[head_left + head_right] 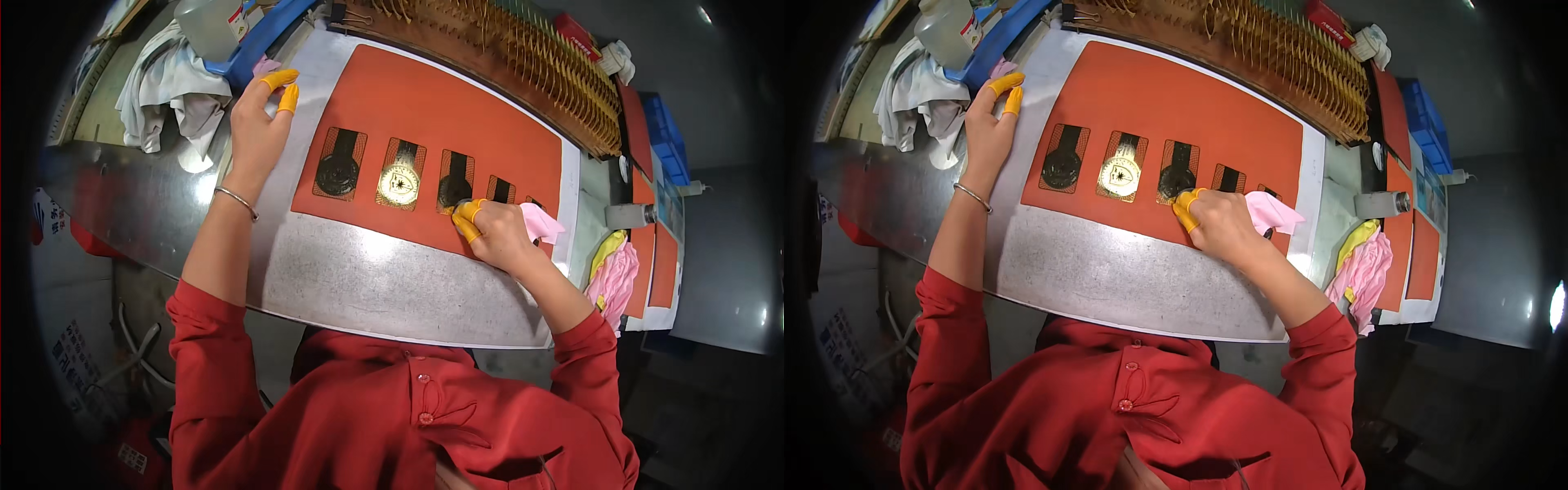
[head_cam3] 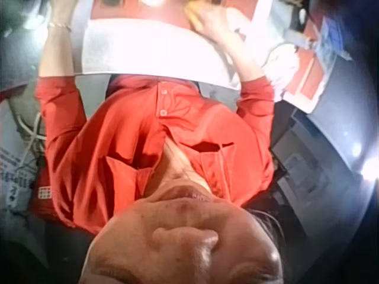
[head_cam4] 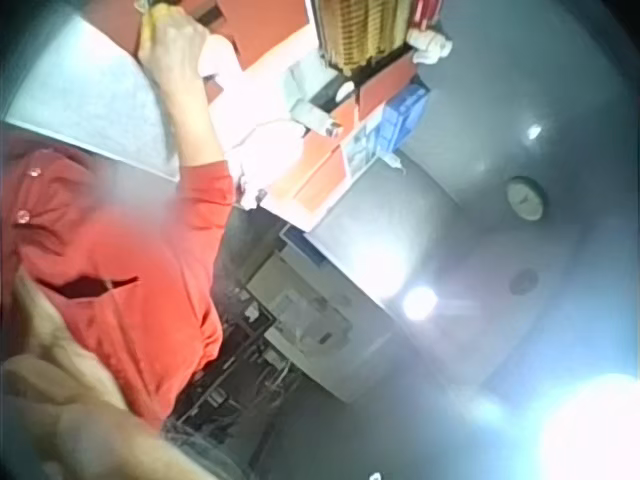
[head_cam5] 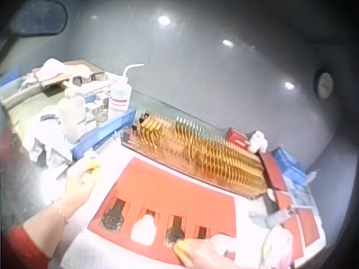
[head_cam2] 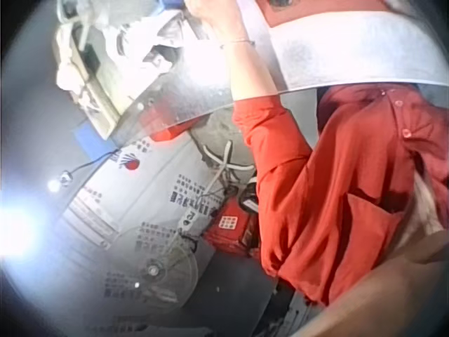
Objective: The person cleans several gold-colored medals arranged on a red mat using a yellow cloth. They wipe each medal individually, occasionally picking up a bottle to apply liquid to the cloth before continuing to rub the surfaces of the medals.
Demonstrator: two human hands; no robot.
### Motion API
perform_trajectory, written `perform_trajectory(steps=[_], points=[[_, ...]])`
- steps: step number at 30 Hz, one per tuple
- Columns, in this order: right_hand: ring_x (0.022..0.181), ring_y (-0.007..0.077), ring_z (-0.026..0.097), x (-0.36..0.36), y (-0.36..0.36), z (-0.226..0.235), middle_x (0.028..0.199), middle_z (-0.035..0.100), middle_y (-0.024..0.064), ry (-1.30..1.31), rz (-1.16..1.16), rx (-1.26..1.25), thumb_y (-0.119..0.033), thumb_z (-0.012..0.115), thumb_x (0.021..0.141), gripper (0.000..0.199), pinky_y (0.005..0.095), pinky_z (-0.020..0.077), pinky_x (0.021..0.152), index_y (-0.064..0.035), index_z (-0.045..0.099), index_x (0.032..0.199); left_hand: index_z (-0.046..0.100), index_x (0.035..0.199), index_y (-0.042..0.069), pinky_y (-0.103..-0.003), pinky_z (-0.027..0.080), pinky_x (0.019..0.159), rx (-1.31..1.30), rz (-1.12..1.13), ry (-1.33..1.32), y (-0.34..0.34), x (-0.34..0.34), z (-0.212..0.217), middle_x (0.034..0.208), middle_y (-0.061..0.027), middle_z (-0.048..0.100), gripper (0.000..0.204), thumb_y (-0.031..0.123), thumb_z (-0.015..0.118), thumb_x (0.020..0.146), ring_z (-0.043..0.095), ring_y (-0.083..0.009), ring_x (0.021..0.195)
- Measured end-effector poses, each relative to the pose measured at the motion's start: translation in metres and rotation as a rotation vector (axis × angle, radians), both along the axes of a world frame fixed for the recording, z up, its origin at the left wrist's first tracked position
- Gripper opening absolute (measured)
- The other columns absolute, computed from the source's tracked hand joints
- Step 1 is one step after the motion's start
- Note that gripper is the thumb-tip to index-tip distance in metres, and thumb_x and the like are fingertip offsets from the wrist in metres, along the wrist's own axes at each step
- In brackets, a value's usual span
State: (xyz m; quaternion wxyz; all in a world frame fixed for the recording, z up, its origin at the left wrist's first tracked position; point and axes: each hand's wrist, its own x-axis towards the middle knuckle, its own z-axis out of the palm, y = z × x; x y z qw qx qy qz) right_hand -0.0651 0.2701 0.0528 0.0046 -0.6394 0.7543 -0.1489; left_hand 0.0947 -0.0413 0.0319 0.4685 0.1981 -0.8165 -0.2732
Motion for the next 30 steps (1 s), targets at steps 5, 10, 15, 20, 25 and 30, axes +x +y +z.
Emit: perform_trajectory(steps=[5, 10, 15, 20, 25, 30], points=[[0.055, 0.0302, 0.056, -0.014, -0.005, -0.005, 0.061, 0.055, 0.0125, -0.025, -0.044, 0.011, -0.013, 0.064, 0.074, 0.011, 0.0396, 0.0447, 0.049, -0.0035, 0.059, 0.070, 0.064, 0.098, 0.003, -0.030, 0.047, 0.071, 0.025, 0.007, -0.006, 0.006, 0.002, 0.000, 0.091, -0.0107, 0.063, 0.020, 0.003, 0.062, 0.079, 0.061, -0.0213, 0.077], [0.057, 0.0289, 0.058, 0.002, -0.003, 0.007, 0.063, 0.057, 0.0120, -0.033, 0.088, 0.030, -0.010, 0.065, 0.073, 0.007, 0.0375, 0.0460, 0.049, -0.0046, 0.060, 0.073, 0.064, 0.099, 0.002, -0.030, 0.047, 0.071, -0.033, 0.005, -0.005, 0.005, 0.001, 0.000, 0.090, -0.0105, 0.063, 0.020, 0.003, 0.061, 0.079, 0.061, -0.0223, 0.077], [0.057, 0.0282, 0.058, -0.022, -0.018, 0.000, 0.064, 0.057, 0.0110, 0.021, 0.044, 0.013, -0.010, 0.064, 0.075, 0.007, 0.0380, 0.0461, 0.051, -0.0045, 0.060, 0.074, 0.064, 0.098, 0.001, -0.031, 0.048, 0.073, -0.002, 0.006, -0.002, 0.001, 0.000, -0.005, 0.090, -0.0112, 0.063, 0.020, 0.002, 0.061, 0.079, 0.062, -0.0226, 0.080], [0.054, 0.0289, 0.056, -0.012, -0.011, -0.001, 0.063, 0.056, 0.0113, -0.066, 0.123, -0.026, -0.009, 0.065, 0.073, 0.006, 0.0391, 0.0455, 0.049, -0.0053, 0.061, 0.073, 0.063, 0.098, 0.000, -0.030, 0.047, 0.074, -0.020, -0.006, -0.029, 0.008, 0.002, 0.003, 0.092, -0.0115, 0.063, 0.019, 0.002, 0.060, 0.079, 0.061, -0.0226, 0.081], [0.060, 0.0321, 0.058, -0.033, -0.031, -0.002, 0.068, 0.059, 0.0120, 0.034, 0.002, 0.010, -0.014, 0.062, 0.076, 0.008, 0.0413, 0.0460, 0.051, -0.0069, 0.063, 0.078, 0.063, 0.098, 0.000, -0.030, 0.046, 0.074, 0.013, 0.001, -0.028, 0.005, 0.003, -0.002, 0.092, -0.0114, 0.062, 0.019, 0.002, 0.060, 0.080, 0.060, -0.0216, 0.080], [0.061, 0.0333, 0.058, -0.045, -0.042, -0.004, 0.069, 0.059, 0.0134, 0.065, -0.128, 0.014, -0.013, 0.061, 0.077, 0.008, 0.0424, 0.0466, 0.053, -0.0060, 0.061, 0.080, 0.063, 0.098, 0.001, -0.029, 0.046, 0.075, -0.025, -0.003, -0.043, 0.007, 0.000, 0.003, 0.093, -0.0114, 0.062, 0.019, 0.002, 0.060, 0.080, 0.060, -0.0214, 0.080]])
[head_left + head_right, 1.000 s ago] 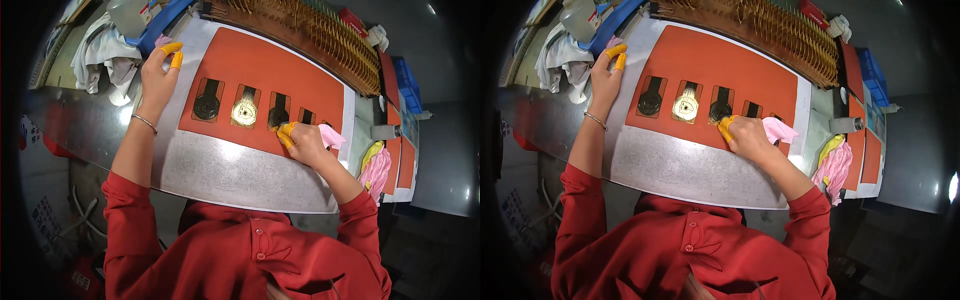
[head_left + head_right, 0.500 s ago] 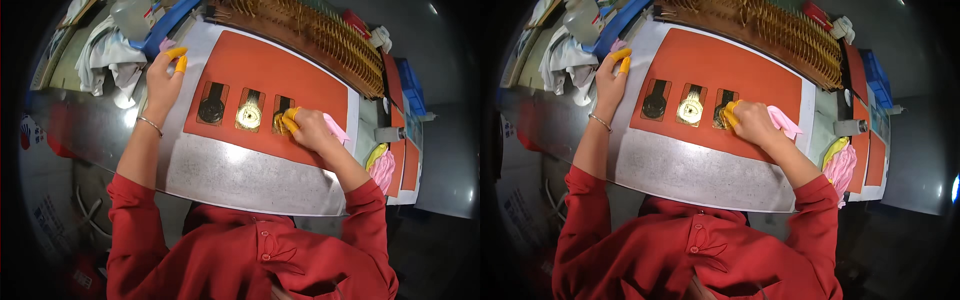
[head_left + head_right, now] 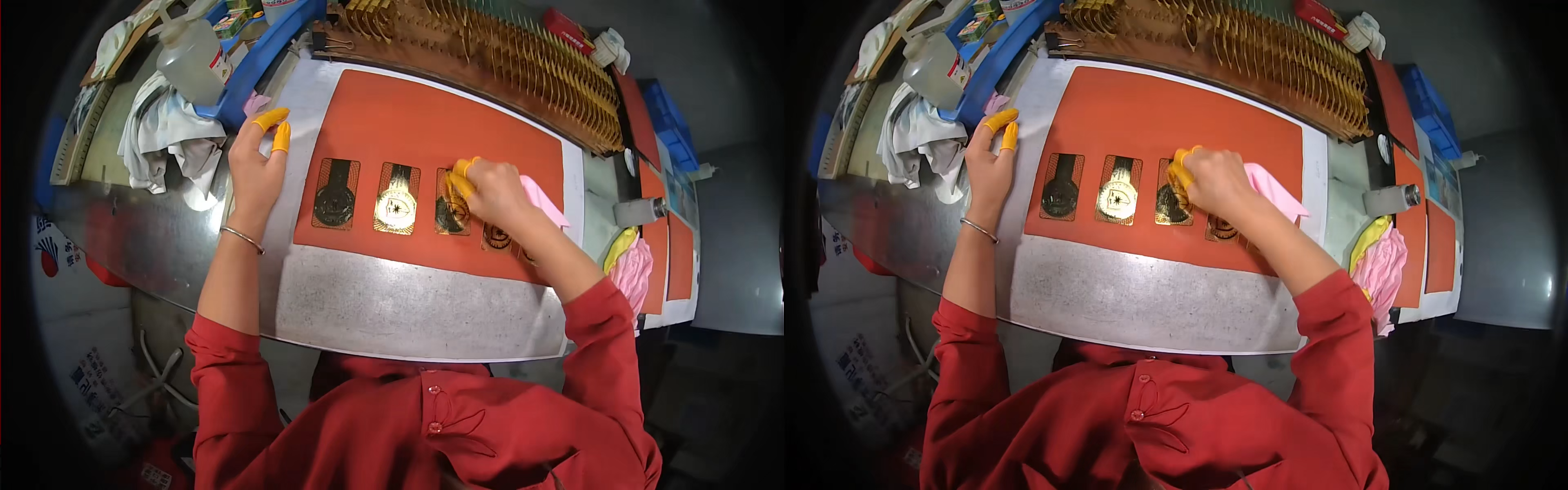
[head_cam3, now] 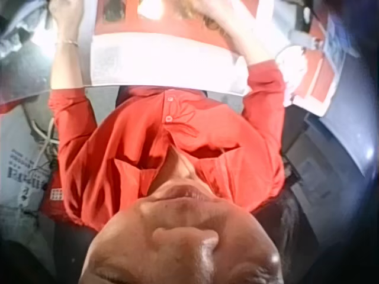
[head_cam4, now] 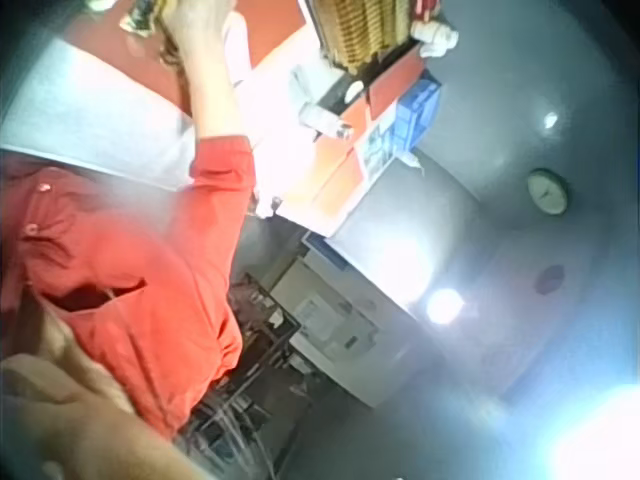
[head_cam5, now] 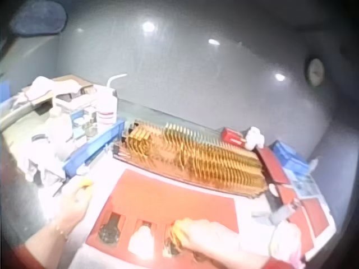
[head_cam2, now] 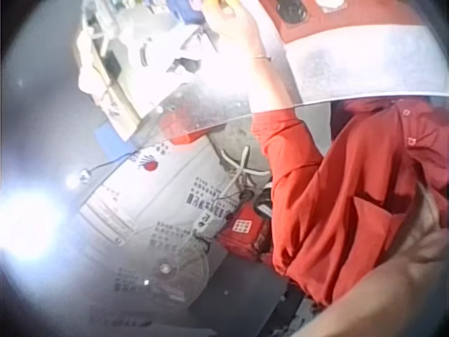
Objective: The person cleans several gold-colored medals arranged on a red mat using a yellow cloth. They wipe each medal individually, occasionally picking up a bottle to apply liquid to the cloth before continuing to rub the surfaces of the medals.
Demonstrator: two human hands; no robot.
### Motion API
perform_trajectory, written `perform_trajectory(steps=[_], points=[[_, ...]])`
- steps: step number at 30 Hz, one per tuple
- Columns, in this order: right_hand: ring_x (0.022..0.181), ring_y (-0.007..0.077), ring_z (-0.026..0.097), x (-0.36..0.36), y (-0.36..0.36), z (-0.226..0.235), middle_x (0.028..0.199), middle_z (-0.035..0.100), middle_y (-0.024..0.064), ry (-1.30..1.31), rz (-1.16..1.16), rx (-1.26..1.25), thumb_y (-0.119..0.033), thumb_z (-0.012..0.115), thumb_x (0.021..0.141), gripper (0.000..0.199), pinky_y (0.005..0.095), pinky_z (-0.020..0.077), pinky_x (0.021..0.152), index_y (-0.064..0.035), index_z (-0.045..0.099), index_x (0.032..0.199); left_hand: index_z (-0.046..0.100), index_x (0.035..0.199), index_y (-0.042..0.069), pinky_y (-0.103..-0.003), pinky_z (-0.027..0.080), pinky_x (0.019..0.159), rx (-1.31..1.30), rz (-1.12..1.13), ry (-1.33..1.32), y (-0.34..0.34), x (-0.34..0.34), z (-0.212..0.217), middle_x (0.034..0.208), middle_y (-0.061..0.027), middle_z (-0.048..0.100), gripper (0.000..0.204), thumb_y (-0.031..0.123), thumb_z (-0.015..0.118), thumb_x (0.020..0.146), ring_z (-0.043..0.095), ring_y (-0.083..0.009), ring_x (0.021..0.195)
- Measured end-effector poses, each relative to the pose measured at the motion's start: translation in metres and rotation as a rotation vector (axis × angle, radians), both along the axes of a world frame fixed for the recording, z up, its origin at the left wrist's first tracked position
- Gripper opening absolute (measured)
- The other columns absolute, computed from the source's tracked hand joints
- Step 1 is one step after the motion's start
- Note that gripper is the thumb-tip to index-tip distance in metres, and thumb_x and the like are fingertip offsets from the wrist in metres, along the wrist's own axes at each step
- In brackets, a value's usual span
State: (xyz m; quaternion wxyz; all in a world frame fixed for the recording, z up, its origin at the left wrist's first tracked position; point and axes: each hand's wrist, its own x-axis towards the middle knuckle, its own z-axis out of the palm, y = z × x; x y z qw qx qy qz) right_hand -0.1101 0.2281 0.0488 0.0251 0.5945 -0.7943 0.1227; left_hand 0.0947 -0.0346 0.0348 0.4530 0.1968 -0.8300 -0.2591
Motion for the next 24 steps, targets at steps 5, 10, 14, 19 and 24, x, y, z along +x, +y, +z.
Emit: perform_trajectory(steps=[5, 10, 14, 19, 24], points=[[0.063, 0.0343, 0.059, -0.007, -0.013, 0.002, 0.070, 0.060, 0.0149, -0.024, -0.023, -0.038, -0.014, 0.060, 0.078, 0.009, 0.0443, 0.0473, 0.057, -0.0052, 0.061, 0.080, 0.063, 0.099, 0.000, -0.029, 0.046, 0.076, 0.080, -0.012, 0.007, -0.004, 0.003, -0.001, 0.092, -0.0107, 0.062, 0.018, 0.001, 0.058, 0.082, 0.060, -0.0197, 0.082], [0.068, 0.0365, 0.061, 0.009, -0.011, 0.007, 0.073, 0.062, 0.0176, -0.104, -0.149, -0.034, -0.004, 0.055, 0.067, 0.009, 0.0476, 0.0474, 0.061, -0.0020, 0.060, 0.074, 0.063, 0.098, -0.001, -0.029, 0.046, 0.076, 0.063, 0.000, -0.009, -0.006, -0.002, -0.002, 0.092, -0.0117, 0.062, 0.017, 0.001, 0.058, 0.082, 0.060, -0.0210, 0.082], [0.062, 0.0360, 0.058, 0.015, -0.008, 0.003, 0.067, 0.060, 0.0173, -0.069, -0.131, -0.065, -0.015, 0.062, 0.076, 0.016, 0.0446, 0.0463, 0.056, -0.0007, 0.059, 0.070, 0.063, 0.098, -0.001, -0.030, 0.046, 0.077, 0.100, 0.007, 0.033, -0.010, 0.004, -0.006, 0.094, -0.0111, 0.062, 0.017, 0.001, 0.059, 0.081, 0.060, -0.0211, 0.082], [0.062, 0.0368, 0.058, 0.022, -0.001, 0.001, 0.066, 0.059, 0.0190, -0.020, -0.182, -0.035, -0.016, 0.061, 0.076, 0.018, 0.0447, 0.0470, 0.057, -0.0006, 0.058, 0.069, 0.063, 0.098, 0.000, -0.030, 0.046, 0.075, 0.038, 0.011, 0.005, -0.002, 0.003, 0.001, 0.094, -0.0118, 0.062, 0.019, 0.000, 0.059, 0.080, 0.060, -0.0215, 0.081], [0.061, 0.0370, 0.059, 0.011, -0.015, -0.001, 0.066, 0.059, 0.0184, -0.033, -0.196, -0.127, -0.016, 0.061, 0.077, 0.019, 0.0459, 0.0463, 0.056, -0.0005, 0.057, 0.068, 0.063, 0.098, 0.000, -0.030, 0.047, 0.076, 0.072, 0.000, 0.035, -0.005, 0.005, -0.002, 0.092, -0.0123, 0.062, 0.019, 0.000, 0.059, 0.079, 0.061, -0.0223, 0.081]])
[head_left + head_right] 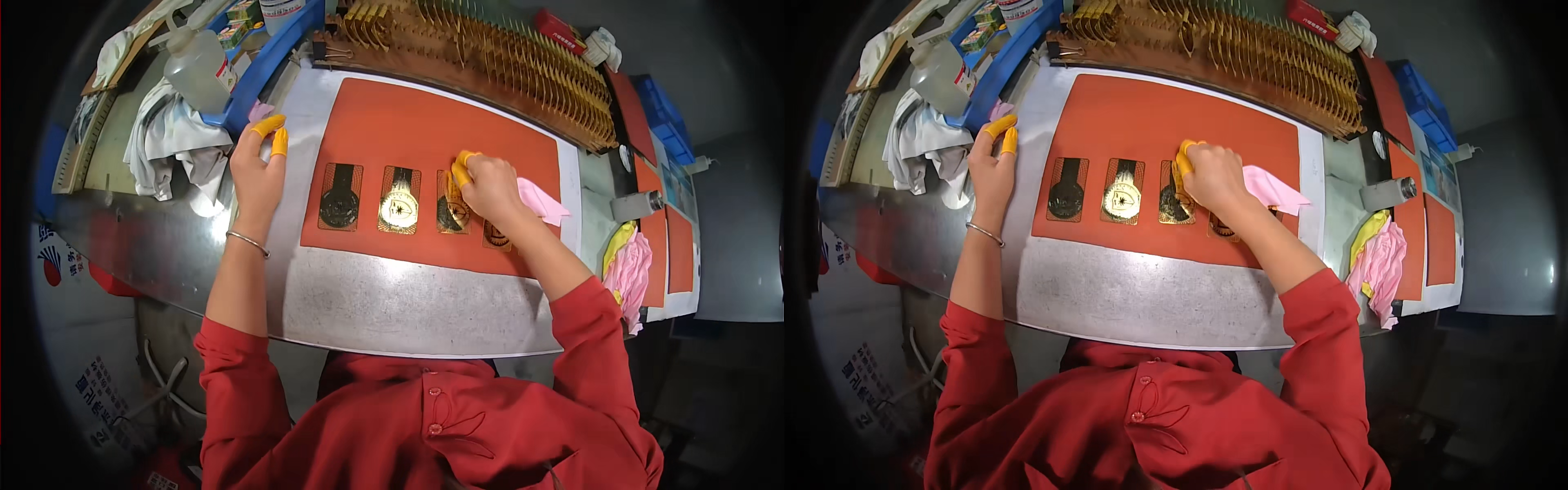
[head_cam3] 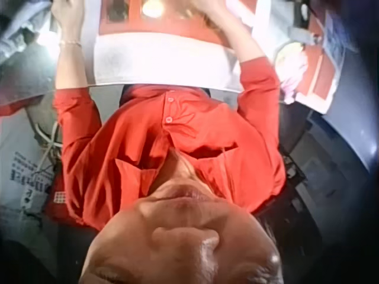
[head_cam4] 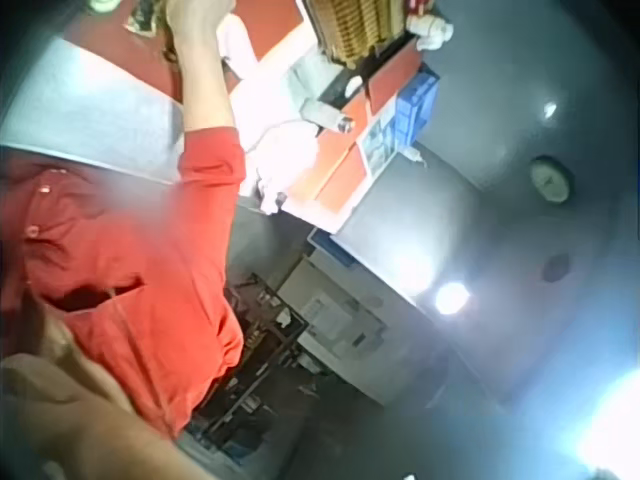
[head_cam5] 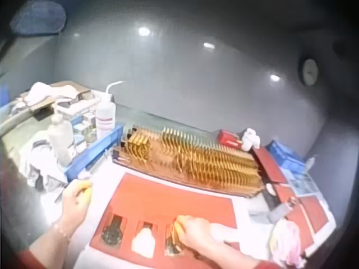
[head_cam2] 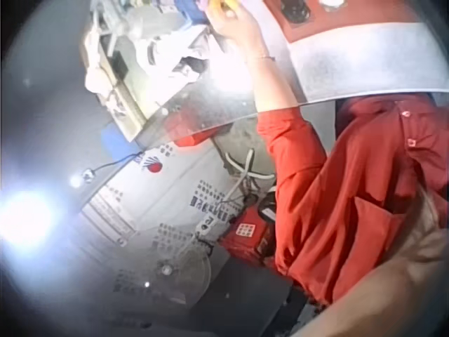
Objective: The person cleans several gold-colored medals arranged on a red mat using a yellow cloth. They wipe each medal individually, occasionally picking up a bottle to apply liquid to the cloth before continuing to rub the surfaces of the medals.
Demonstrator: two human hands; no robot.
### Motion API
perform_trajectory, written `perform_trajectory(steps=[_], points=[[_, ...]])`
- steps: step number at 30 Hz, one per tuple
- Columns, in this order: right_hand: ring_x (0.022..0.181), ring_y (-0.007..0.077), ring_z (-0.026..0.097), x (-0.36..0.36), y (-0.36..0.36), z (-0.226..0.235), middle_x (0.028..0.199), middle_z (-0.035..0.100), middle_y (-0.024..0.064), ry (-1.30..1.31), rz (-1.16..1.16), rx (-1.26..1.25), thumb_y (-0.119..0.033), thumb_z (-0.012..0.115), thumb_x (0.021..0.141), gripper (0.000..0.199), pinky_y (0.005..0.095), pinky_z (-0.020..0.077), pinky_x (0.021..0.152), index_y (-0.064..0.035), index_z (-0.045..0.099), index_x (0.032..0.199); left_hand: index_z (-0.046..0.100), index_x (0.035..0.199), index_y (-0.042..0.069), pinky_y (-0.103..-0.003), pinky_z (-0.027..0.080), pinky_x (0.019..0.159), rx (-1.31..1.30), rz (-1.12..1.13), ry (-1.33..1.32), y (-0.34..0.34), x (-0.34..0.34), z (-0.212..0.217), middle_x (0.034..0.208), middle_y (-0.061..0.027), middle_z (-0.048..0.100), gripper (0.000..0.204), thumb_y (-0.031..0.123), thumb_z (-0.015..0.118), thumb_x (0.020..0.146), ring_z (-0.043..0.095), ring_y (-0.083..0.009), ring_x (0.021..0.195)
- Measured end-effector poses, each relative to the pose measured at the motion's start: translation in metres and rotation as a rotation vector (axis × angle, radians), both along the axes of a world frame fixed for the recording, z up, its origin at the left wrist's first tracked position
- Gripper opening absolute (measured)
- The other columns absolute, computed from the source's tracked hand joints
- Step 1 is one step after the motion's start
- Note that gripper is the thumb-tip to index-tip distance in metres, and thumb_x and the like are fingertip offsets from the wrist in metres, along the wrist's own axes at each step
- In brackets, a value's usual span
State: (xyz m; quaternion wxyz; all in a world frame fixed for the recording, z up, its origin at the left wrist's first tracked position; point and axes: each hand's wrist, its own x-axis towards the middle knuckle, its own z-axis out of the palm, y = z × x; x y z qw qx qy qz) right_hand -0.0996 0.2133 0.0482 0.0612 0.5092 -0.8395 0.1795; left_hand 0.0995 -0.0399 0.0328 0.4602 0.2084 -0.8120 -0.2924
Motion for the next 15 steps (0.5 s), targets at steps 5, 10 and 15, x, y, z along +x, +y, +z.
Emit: perform_trajectory(steps=[5, 10, 15], points=[[0.067, 0.0359, 0.060, -0.001, 0.003, 0.004, 0.073, 0.062, 0.0174, -0.025, -0.029, 0.109, -0.010, 0.060, 0.071, 0.008, 0.0454, 0.0477, 0.060, -0.0033, 0.061, 0.075, 0.063, 0.098, 0.000, -0.030, 0.047, 0.075, -0.005, 0.021, -0.032, 0.000, -0.003, 0.002, 0.092, -0.0122, 0.063, 0.019, 0.000, 0.059, 0.079, 0.061, -0.0224, 0.081], [0.064, 0.0351, 0.060, -0.002, 0.006, -0.004, 0.071, 0.062, 0.0183, -0.039, 0.069, 0.015, -0.014, 0.062, 0.079, 0.013, 0.0431, 0.0472, 0.056, -0.0018, 0.061, 0.076, 0.062, 0.100, -0.002, -0.029, 0.044, 0.083, 0.021, 0.024, -0.062, 0.002, 0.000, 0.002, 0.096, -0.0118, 0.063, 0.021, 0.000, 0.055, 0.081, 0.060, -0.0214, 0.091], [0.058, 0.0332, 0.059, -0.005, 0.012, -0.004, 0.064, 0.058, 0.0155, -0.005, 0.225, 0.075, -0.014, 0.063, 0.077, 0.012, 0.0402, 0.0464, 0.051, -0.0025, 0.061, 0.074, 0.063, 0.098, 0.000, -0.030, 0.047, 0.075, 0.042, -0.002, -0.016, 0.002, -0.003, -0.001, 0.093, -0.0115, 0.063, 0.020, 0.001, 0.059, 0.079, 0.061, -0.0211, 0.081]])
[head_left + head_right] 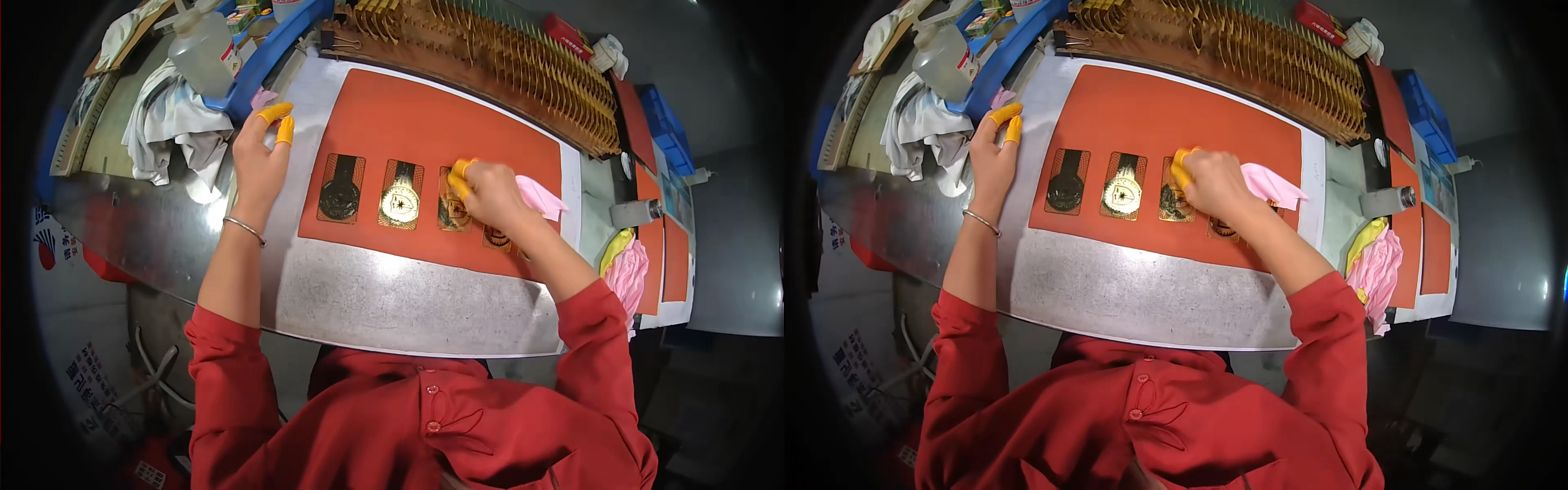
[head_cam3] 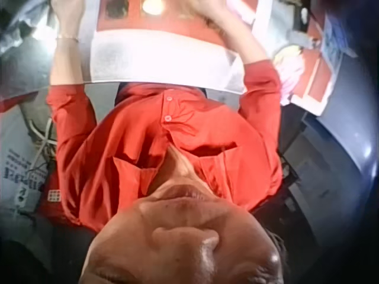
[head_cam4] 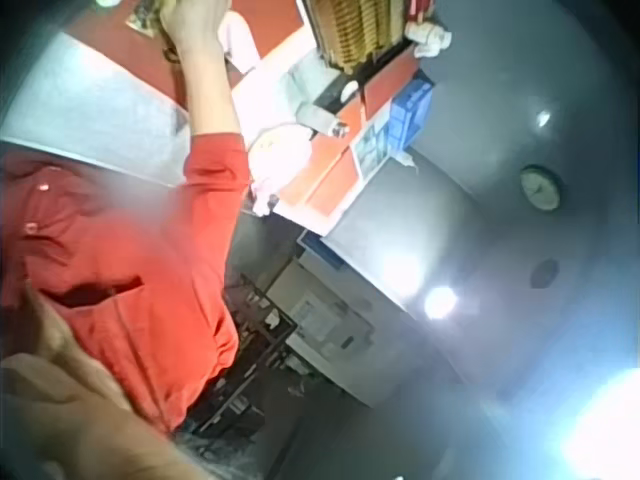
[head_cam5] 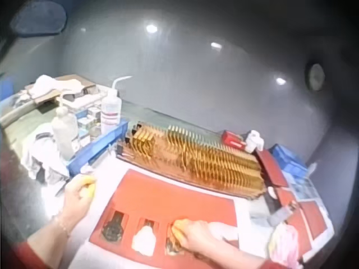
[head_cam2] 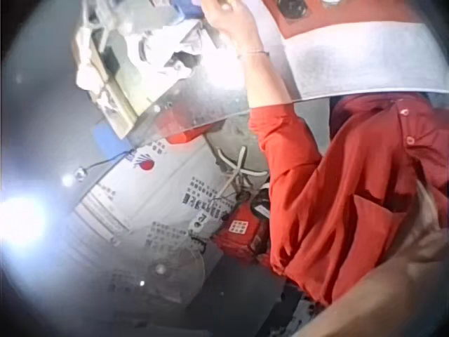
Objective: The person cleans several gold-colored medals arranged on a red mat using a yellow cloth. They wipe each medal individually, occasionally picking up a bottle to apply liquid to the cloth before continuing to rub the surfaces of the medals.
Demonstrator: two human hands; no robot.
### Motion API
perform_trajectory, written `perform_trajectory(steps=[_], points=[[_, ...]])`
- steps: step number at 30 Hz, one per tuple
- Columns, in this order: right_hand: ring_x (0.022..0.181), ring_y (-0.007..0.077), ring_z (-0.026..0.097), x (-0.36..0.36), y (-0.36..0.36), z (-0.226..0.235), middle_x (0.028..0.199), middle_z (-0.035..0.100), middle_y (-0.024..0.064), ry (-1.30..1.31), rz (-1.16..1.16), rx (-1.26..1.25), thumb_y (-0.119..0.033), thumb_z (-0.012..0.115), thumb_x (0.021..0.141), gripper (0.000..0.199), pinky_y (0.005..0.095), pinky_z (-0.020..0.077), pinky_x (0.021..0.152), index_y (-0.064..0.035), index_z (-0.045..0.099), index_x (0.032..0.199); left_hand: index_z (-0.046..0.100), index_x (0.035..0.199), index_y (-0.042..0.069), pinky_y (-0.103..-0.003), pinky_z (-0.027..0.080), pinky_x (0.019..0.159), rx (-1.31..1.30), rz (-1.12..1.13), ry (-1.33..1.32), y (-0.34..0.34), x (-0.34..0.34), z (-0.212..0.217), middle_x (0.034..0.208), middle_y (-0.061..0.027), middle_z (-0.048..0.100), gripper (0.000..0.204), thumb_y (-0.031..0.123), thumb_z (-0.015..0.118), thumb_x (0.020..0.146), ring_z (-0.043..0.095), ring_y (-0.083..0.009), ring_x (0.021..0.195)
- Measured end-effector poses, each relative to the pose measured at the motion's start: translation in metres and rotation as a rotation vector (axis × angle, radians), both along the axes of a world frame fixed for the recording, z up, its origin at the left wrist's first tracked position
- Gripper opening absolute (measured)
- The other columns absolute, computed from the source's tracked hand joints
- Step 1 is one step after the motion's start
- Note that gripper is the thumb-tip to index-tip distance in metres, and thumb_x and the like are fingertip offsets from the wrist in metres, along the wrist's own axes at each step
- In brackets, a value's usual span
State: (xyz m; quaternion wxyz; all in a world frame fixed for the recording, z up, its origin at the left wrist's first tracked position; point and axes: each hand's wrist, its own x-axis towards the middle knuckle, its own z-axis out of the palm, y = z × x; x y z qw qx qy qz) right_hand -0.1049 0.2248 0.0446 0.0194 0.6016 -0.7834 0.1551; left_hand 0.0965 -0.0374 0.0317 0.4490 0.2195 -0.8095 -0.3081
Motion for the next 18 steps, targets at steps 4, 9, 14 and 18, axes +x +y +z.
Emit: perform_trajectory(steps=[4, 9, 14, 18], points=[[0.060, 0.0340, 0.059, 0.040, 0.020, 0.011, 0.067, 0.060, 0.0148, -0.122, 0.153, 0.115, -0.011, 0.061, 0.069, 0.007, 0.0448, 0.0462, 0.055, -0.0043, 0.059, 0.068, 0.063, 0.098, 0.000, -0.029, 0.047, 0.075, -0.053, 0.002, -0.010, 0.002, 0.005, 0.002, 0.093, -0.0116, 0.063, 0.020, 0.000, 0.059, 0.079, 0.061, -0.0210, 0.081], [0.062, 0.0326, 0.060, -0.017, -0.014, 0.003, 0.068, 0.061, 0.0150, 0.055, -0.092, 0.032, -0.017, 0.061, 0.080, 0.013, 0.0416, 0.0477, 0.056, -0.0046, 0.063, 0.079, 0.063, 0.098, 0.000, -0.030, 0.047, 0.075, -0.051, -0.006, -0.015, -0.001, -0.001, -0.001, 0.093, -0.0116, 0.063, 0.019, 0.002, 0.060, 0.079, 0.061, -0.0215, 0.081], [0.063, 0.0325, 0.060, -0.023, -0.018, 0.008, 0.070, 0.061, 0.0158, -0.035, -0.106, 0.050, -0.018, 0.061, 0.081, 0.014, 0.0422, 0.0478, 0.058, -0.0039, 0.062, 0.079, 0.064, 0.098, 0.001, -0.030, 0.046, 0.075, -0.049, 0.000, -0.012, -0.004, -0.002, -0.002, 0.093, -0.0114, 0.063, 0.018, 0.003, 0.059, 0.081, 0.060, -0.0213, 0.081], [0.061, 0.0324, 0.060, -0.007, -0.012, 0.013, 0.068, 0.061, 0.0152, 0.035, 0.015, 0.039, -0.017, 0.061, 0.080, 0.013, 0.0422, 0.0471, 0.056, -0.0043, 0.062, 0.079, 0.062, 0.101, -0.003, -0.027, 0.046, 0.083, -0.025, -0.005, -0.092, -0.003, 0.001, -0.003, 0.097, -0.0102, 0.063, 0.020, -0.001, 0.054, 0.083, 0.061, -0.0182, 0.090]])
